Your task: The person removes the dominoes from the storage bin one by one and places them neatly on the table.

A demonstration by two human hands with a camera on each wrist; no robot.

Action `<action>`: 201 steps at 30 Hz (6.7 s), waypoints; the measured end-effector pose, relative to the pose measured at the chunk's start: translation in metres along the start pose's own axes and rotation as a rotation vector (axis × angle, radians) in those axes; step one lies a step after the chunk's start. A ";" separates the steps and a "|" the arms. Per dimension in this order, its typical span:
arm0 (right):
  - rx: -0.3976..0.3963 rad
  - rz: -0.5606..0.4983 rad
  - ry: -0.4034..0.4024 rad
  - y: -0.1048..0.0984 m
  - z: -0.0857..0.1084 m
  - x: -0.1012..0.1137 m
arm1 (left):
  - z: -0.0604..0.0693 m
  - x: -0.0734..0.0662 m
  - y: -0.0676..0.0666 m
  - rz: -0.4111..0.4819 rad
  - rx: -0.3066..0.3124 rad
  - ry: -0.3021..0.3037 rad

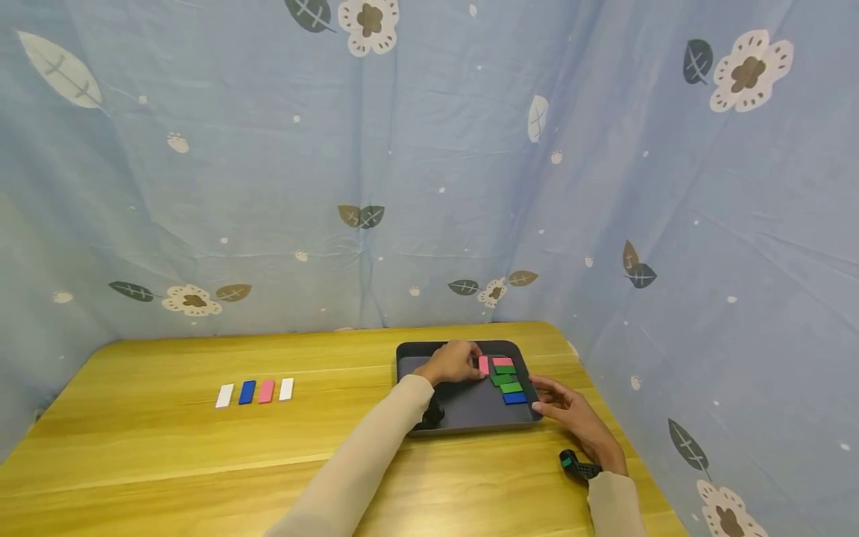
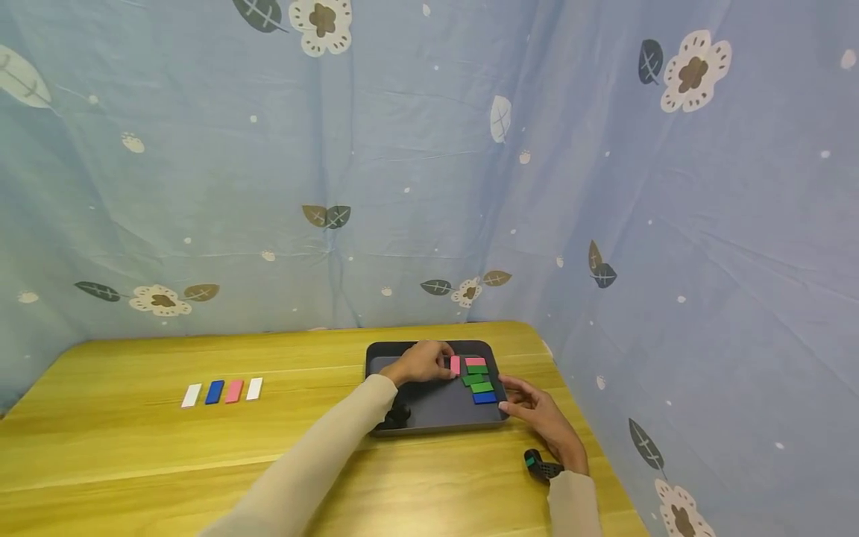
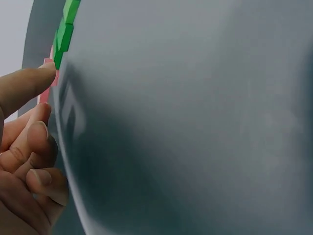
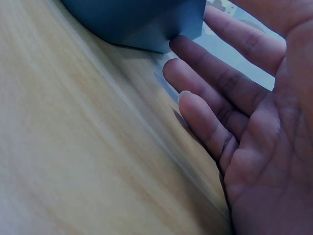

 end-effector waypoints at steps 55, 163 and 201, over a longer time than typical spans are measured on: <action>0.012 0.023 0.044 0.002 -0.002 -0.002 | 0.076 -0.009 -0.072 -0.100 -0.047 0.206; 0.008 0.049 0.048 0.004 0.000 0.002 | 0.270 0.161 -0.120 -0.090 -0.219 -0.057; 0.020 0.051 0.048 0.003 -0.001 0.000 | 0.274 0.181 -0.125 -0.108 -0.181 -0.151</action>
Point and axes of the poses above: each hand's wrist, its own z-axis away from the middle knuckle, its own y-axis out of the palm, x = y × z, the point moved 10 cm from there along -z, towards the middle knuckle, and after that the axes turned 7 degrees about x, right-handed, at the moved point
